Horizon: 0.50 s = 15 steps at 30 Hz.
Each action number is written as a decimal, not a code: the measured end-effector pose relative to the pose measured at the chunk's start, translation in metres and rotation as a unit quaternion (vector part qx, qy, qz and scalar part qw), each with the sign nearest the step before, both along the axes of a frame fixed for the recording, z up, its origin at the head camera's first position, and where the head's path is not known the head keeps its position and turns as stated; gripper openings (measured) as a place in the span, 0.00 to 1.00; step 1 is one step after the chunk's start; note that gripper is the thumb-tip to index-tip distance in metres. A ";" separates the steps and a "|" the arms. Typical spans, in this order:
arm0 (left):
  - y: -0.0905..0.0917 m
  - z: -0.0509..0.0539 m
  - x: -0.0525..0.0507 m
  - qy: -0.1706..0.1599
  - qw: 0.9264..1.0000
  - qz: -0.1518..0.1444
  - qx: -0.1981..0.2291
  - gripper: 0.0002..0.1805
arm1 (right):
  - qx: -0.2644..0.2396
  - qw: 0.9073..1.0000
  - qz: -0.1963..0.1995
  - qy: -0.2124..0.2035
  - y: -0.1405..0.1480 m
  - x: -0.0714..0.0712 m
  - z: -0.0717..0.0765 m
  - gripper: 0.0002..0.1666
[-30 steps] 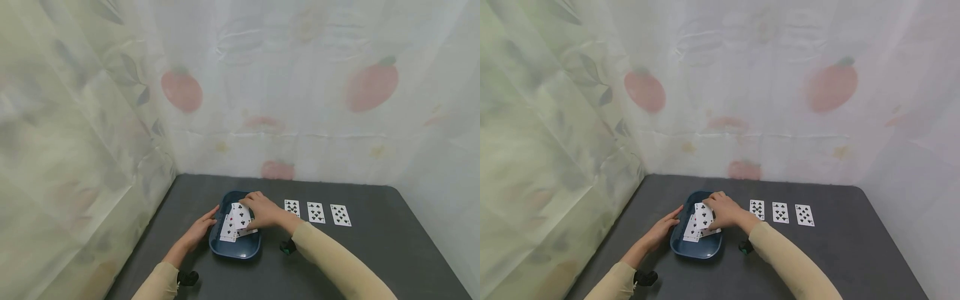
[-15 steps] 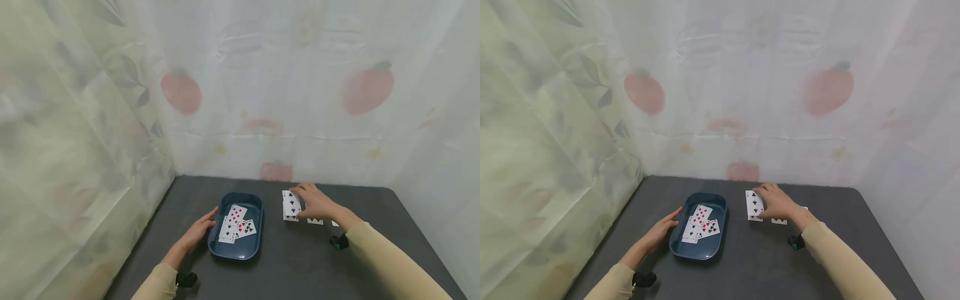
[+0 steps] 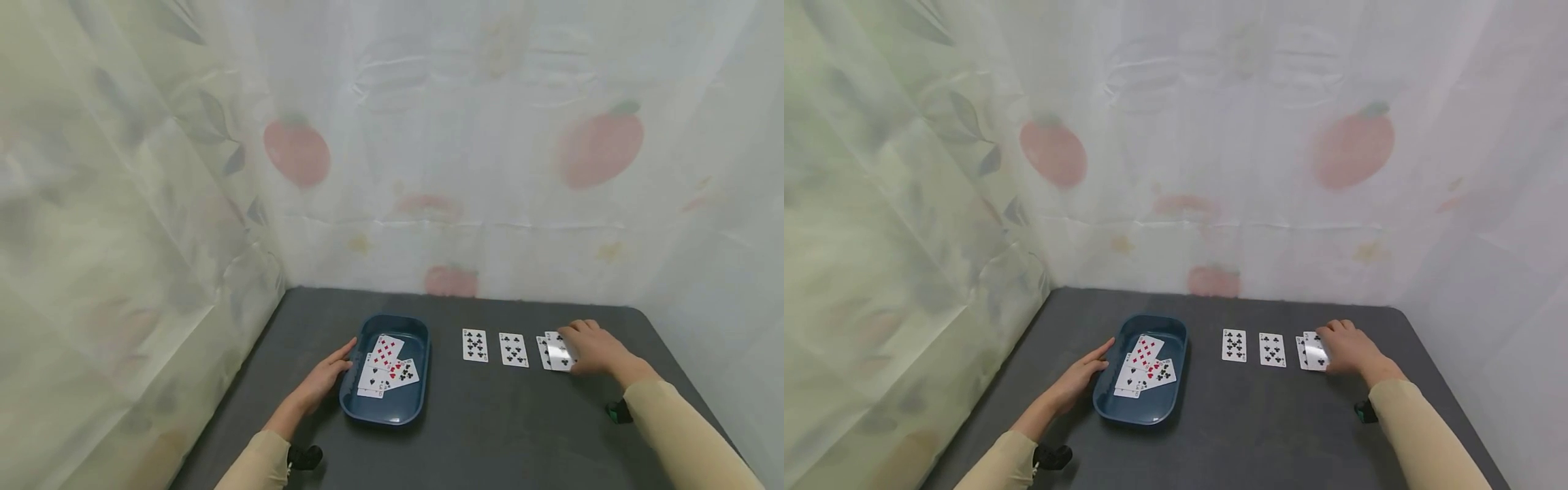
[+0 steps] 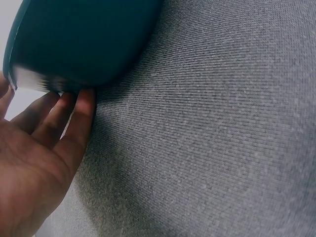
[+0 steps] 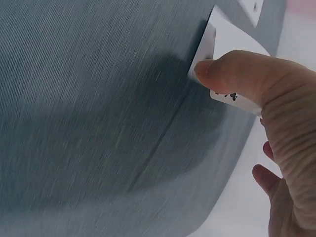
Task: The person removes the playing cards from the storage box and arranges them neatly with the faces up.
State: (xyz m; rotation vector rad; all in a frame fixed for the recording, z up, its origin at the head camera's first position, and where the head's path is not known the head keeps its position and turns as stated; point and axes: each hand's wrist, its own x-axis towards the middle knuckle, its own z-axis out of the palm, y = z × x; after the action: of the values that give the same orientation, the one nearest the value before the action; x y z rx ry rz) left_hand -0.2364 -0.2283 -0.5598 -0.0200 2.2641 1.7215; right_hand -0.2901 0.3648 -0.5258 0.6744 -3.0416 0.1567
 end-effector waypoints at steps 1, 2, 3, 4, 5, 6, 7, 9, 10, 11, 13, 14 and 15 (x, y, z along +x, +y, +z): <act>0.000 0.000 0.000 0.001 1.000 0.001 -0.001 0.32 | 0.004 1.000 -0.005 -0.001 0.006 0.001 -0.001 0.45; 0.000 -0.001 0.000 0.002 1.000 0.001 -0.002 0.32 | 0.008 1.000 -0.010 -0.003 0.011 0.002 0.000 0.45; -0.001 -0.001 0.000 0.002 1.000 0.002 -0.002 0.32 | 0.010 1.000 -0.016 -0.005 0.015 0.004 0.000 0.44; -0.001 -0.001 0.000 0.002 1.000 0.002 -0.002 0.32 | 0.013 1.000 -0.022 -0.008 0.020 0.005 0.000 0.43; -0.001 -0.001 0.001 0.002 1.000 0.002 -0.002 0.32 | 0.015 0.999 -0.028 -0.011 0.023 0.006 0.000 0.43; -0.001 -0.001 0.001 0.002 1.000 0.001 -0.001 0.32 | 0.015 0.999 -0.034 -0.016 0.026 0.006 0.000 0.43; -0.002 0.000 0.001 0.001 1.000 0.001 0.000 0.32 | 0.017 0.999 -0.041 -0.018 0.029 0.007 -0.001 0.42; -0.002 0.001 0.001 0.001 1.000 0.000 0.001 0.32 | 0.016 0.998 -0.051 -0.022 0.033 0.007 -0.001 0.42; -0.002 0.001 0.001 0.001 1.000 0.000 0.002 0.32 | 0.017 0.998 -0.054 -0.023 0.036 0.007 -0.002 0.41; -0.003 0.001 0.002 0.002 1.000 0.000 0.003 0.32 | 0.017 0.998 -0.058 -0.025 0.037 0.007 -0.003 0.41; -0.003 0.002 0.002 0.001 1.000 0.000 0.005 0.32 | 0.018 0.997 -0.065 -0.030 0.040 0.006 -0.003 0.42; -0.003 0.002 0.002 0.001 1.000 0.000 0.005 0.32 | 0.018 0.997 -0.067 -0.035 0.041 0.006 -0.003 0.42; -0.004 0.002 0.002 0.001 1.000 0.000 0.005 0.32 | 0.018 0.996 -0.070 -0.043 0.041 0.006 -0.003 0.42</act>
State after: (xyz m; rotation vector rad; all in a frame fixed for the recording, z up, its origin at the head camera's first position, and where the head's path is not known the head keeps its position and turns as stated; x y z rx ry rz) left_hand -0.2340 -0.2321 -0.5576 -0.0155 2.2579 1.7330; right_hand -0.2843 0.4063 -0.5291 0.4669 -3.1672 0.1315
